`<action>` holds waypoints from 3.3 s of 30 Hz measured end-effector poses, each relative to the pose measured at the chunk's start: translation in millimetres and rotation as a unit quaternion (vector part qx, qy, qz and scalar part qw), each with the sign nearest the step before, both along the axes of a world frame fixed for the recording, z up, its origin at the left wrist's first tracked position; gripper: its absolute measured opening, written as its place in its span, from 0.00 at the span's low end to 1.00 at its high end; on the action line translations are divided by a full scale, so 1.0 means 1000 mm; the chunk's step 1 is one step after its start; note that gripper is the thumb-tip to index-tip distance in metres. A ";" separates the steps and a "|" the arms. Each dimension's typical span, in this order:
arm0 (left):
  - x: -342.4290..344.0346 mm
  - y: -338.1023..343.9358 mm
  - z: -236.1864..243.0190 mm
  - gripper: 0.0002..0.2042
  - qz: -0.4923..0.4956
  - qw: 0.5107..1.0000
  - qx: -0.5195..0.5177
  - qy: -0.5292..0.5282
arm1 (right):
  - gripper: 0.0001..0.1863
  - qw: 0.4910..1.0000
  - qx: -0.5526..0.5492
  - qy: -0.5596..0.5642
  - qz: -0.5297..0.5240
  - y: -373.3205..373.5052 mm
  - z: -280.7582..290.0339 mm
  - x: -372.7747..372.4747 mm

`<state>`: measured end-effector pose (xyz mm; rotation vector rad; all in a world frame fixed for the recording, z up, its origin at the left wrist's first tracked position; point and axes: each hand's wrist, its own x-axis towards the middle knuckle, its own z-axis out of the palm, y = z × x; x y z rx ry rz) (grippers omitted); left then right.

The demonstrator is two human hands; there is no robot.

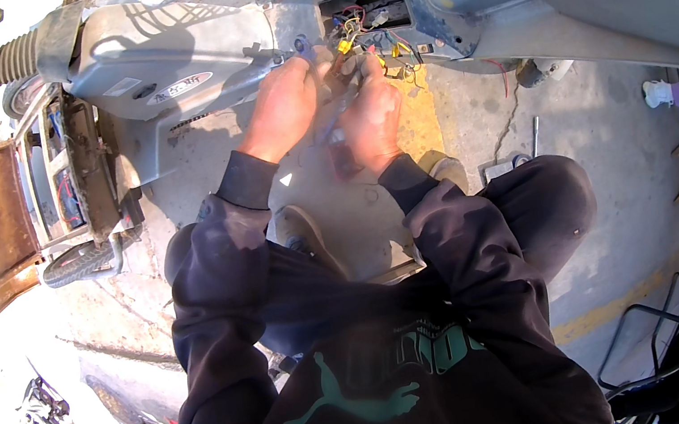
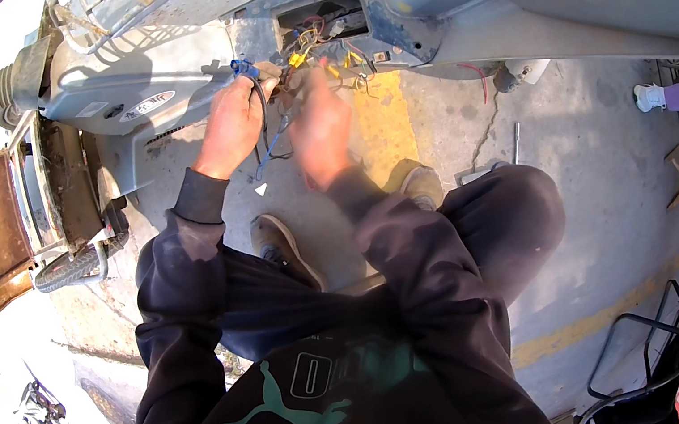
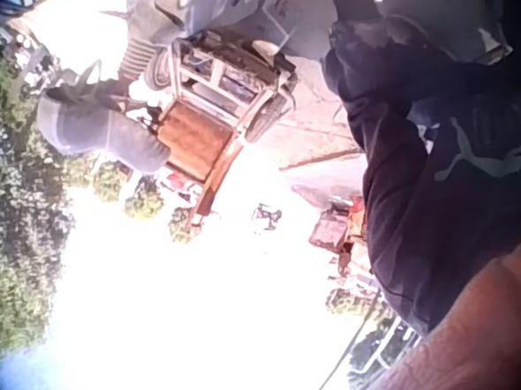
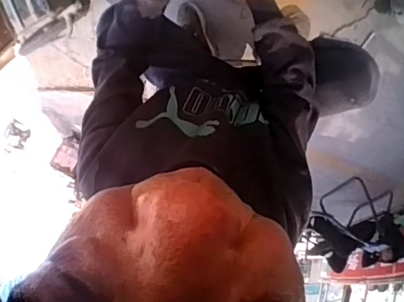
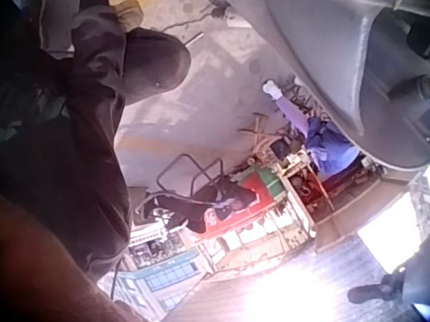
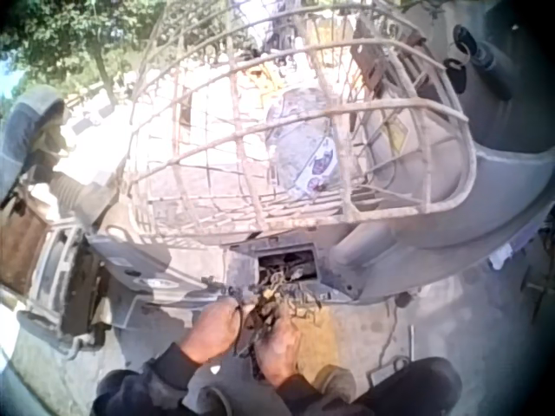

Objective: The person squats in front of a scooter and works on the exposed wiring under the seat. They use a multimeter to test connections and handle various wires and a silver cylindrical component, likely a controller or battery, within the scooter's frame.

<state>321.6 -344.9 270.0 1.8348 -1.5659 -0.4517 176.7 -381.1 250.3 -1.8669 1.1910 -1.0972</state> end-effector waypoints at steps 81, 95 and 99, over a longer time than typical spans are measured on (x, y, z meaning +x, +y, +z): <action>-0.013 -0.004 -0.010 0.17 0.011 0.957 0.060 0.285 | 0.21 0.952 -0.092 0.128 0.261 -0.086 0.040 -0.034; -0.015 -0.003 0.002 0.14 -0.003 0.938 0.058 0.341 | 0.20 0.951 -0.090 0.136 0.262 -0.086 0.040 -0.033; -0.018 0.001 0.007 0.15 -0.009 0.957 0.026 0.288 | 0.17 0.950 -0.108 0.113 0.271 -0.084 0.046 -0.035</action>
